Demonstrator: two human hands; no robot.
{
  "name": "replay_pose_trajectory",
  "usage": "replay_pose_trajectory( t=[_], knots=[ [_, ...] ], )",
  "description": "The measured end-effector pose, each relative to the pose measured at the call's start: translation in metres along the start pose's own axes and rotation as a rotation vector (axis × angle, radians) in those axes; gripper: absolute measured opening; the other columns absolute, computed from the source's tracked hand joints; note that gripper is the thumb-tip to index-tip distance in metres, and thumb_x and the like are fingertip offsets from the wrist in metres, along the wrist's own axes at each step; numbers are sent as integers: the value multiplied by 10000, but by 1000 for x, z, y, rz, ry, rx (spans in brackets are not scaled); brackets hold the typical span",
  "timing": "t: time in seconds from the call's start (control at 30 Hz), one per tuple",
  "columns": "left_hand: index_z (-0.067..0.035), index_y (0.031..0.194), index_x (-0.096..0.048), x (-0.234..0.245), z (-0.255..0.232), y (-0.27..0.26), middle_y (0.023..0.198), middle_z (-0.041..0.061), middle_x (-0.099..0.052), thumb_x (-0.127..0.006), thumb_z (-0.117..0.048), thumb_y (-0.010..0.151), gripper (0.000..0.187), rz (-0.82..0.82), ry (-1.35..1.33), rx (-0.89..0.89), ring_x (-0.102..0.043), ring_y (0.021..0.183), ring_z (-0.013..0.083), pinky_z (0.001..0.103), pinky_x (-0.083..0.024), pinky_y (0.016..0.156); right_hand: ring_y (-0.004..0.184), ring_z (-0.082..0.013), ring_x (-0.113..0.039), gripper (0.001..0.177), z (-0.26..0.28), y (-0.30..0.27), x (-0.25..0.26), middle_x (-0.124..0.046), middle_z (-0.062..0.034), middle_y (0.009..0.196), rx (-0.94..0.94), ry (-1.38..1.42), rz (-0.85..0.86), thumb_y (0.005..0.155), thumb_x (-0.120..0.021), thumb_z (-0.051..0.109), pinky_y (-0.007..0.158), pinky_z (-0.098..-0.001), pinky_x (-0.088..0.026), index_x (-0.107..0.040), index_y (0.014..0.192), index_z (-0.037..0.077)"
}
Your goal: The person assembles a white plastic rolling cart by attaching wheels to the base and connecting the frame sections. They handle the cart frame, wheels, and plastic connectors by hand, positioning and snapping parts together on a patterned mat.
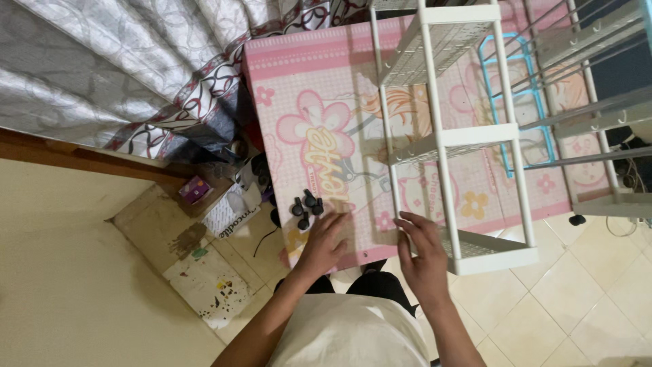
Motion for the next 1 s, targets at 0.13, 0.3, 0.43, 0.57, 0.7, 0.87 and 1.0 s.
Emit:
replay_pose_trajectory(
  t=[0.13,0.3,0.43,0.57,0.7,0.87,1.0],
  knots=[
    [-64,1464,-519,-28,-35,8,1447,175,-562,-725,-157,883,624,61,-88,-54,-502,1355,367,462,-376,1145,1188,-291,-604,269,-8,-3,44,-669,-93,1255,36,-117,-62,901,-659,-49,962,-381,-523,-705,1145,54],
    [-70,1446,-537,-80,-64,18,1444,172,-569,-727,-166,881,604,122,-108,-87,-523,1324,359,454,-410,1108,1196,-306,-600,297,-37,-8,77,-656,-113,1275,62,-137,-18,894,-667,-29,960,-395,-525,-696,1178,53],
    [-43,1443,-511,-114,-81,21,1432,182,-566,-755,-159,848,653,99,-89,-98,-532,1322,371,447,-431,1105,1166,-330,-613,371,-61,-16,89,-651,-143,1260,78,-117,133,876,-683,46,964,-436,-519,-669,1246,53],
    [-59,1457,-509,-155,-85,16,1424,172,-564,-760,-132,831,678,133,-164,44,-561,1277,370,427,-477,1056,1016,-351,-627,507,-81,-20,92,-691,-160,1070,177,-202,269,863,-740,210,998,-511,-437,-637,1307,-12],
    [-2,1296,-577,-174,-103,13,1406,188,-581,-744,-28,829,497,-73,-52,-94,-578,1279,399,438,-500,1036,886,-299,-636,490,-92,-27,92,-693,-118,872,248,-187,301,842,-788,329,880,-451,-410,-690,1185,-6],
    [-20,1274,-598,-193,-90,12,1333,136,-617,-641,38,891,389,-149,-370,200,-645,1221,296,366,-565,970,734,-252,-566,386,-104,-28,117,-618,-88,716,328,-117,223,784,-823,297,763,-410,-373,-760,1027,4],
    [-21,1256,-600,-178,-124,13,1236,129,-603,-678,1,904,361,-192,-280,132,-643,1101,287,360,-577,866,667,-213,-485,343,-155,-21,156,-527,-86,640,270,33,168,741,-818,190,742,-371,-353,-781,1015,-12]
  ],
)
Point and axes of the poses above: each hand's wrist, its own y-axis towards the middle knuckle, its own x-axis out of the back of the hand, z = x × y, the point moved 9 cm from there along y, towards the middle knuckle
